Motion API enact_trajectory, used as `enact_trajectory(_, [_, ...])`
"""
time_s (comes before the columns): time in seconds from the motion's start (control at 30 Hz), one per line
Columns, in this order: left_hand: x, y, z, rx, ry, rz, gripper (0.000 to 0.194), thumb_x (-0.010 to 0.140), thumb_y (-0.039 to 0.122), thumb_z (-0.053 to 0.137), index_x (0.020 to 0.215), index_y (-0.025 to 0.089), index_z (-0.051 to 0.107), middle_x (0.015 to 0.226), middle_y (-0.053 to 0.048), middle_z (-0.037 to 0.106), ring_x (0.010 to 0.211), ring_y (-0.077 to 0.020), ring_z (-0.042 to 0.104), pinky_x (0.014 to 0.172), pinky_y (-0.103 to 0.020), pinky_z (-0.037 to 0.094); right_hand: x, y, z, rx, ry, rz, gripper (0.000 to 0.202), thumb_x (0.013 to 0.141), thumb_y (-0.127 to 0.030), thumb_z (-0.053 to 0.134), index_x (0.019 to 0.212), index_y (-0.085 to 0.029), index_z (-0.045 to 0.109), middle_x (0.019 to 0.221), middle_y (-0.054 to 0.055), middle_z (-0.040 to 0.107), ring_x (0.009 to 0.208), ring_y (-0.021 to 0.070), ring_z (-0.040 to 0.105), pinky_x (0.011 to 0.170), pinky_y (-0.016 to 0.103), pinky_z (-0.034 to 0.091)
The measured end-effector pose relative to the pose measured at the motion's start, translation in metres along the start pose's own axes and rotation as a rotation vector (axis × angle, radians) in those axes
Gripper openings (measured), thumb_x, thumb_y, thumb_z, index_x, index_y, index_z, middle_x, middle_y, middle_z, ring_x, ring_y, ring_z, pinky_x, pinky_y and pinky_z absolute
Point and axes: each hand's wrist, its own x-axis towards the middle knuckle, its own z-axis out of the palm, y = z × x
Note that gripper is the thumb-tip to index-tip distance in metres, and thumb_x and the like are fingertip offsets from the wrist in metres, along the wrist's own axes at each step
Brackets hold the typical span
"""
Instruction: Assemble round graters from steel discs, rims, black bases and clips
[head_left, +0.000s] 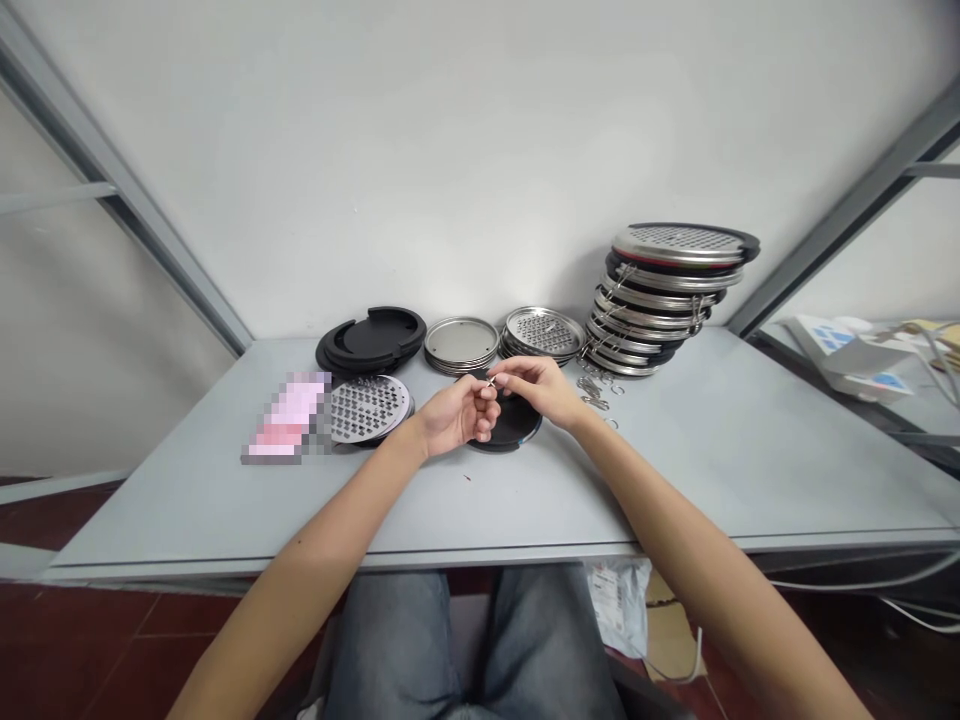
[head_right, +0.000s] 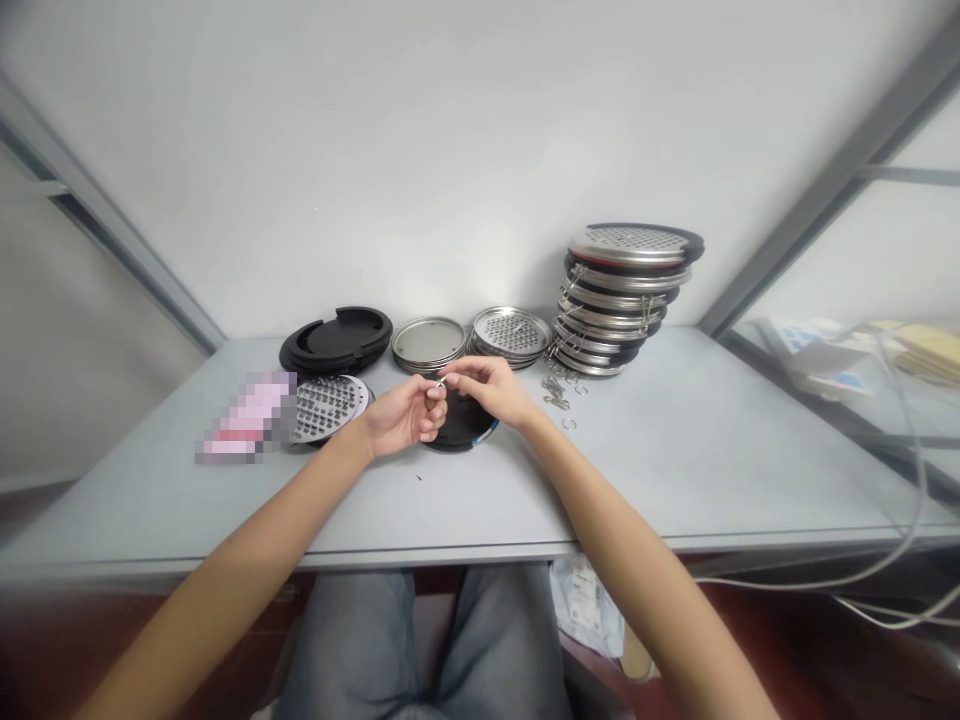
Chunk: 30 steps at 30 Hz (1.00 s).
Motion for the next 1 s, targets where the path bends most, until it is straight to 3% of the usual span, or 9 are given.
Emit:
enact_trajectory(0.33, [-0.005,0.002,0.012,-0.11,-0.027,-0.052,0.022,0.088,0.018,0.037,0.067,0.018,0.041,0.052,0.007,0.04,0.034,-0.0044,0.034,0.033,-0.014,0.031,-0.001,-0.003,0.0,0.027,-0.005,0.01,0.026,0.075,-0.041,0.071,0.083,-0.016,0.075,0.077,0.003,0.071,0.065,0.0125,0.058,0.065,0.028,0.049])
enact_trajectory(0.57, [-0.005,0.0,0.013,-0.111,-0.062,-0.072,0.019,0.088,0.019,0.038,0.07,0.018,0.044,0.053,0.007,0.038,0.035,-0.0055,0.034,0.032,-0.014,0.031,0.0,0.003,0.002,0.019,0.015,0.01,0.027,0.075,-0.042,0.071,0.082,-0.016,0.075,0.08,0.003,0.072,0.074,0.0161,0.063,0.074,0.03,0.049])
enact_trajectory(0.77, [-0.005,-0.005,0.019,-0.089,-0.033,-0.03,0.023,0.091,0.022,0.035,0.068,0.019,0.039,0.051,0.007,0.038,0.035,-0.0067,0.033,0.031,-0.015,0.031,0.0,0.002,0.0,-0.021,0.015,-0.019,0.027,0.075,-0.042,0.07,0.083,-0.017,0.075,0.081,0.004,0.072,0.075,0.0168,0.063,0.073,0.03,0.049])
enact_trajectory(1.0, [-0.005,-0.006,0.023,-0.072,0.032,-0.049,0.026,0.092,0.022,0.035,0.066,0.02,0.036,0.048,0.009,0.025,0.033,-0.0061,0.027,0.03,-0.014,0.026,0.0,-0.001,-0.005,-0.02,-0.023,-0.003,0.03,0.073,-0.043,0.071,0.084,-0.016,0.076,0.075,0.004,0.071,0.069,0.0148,0.06,0.069,0.029,0.048])
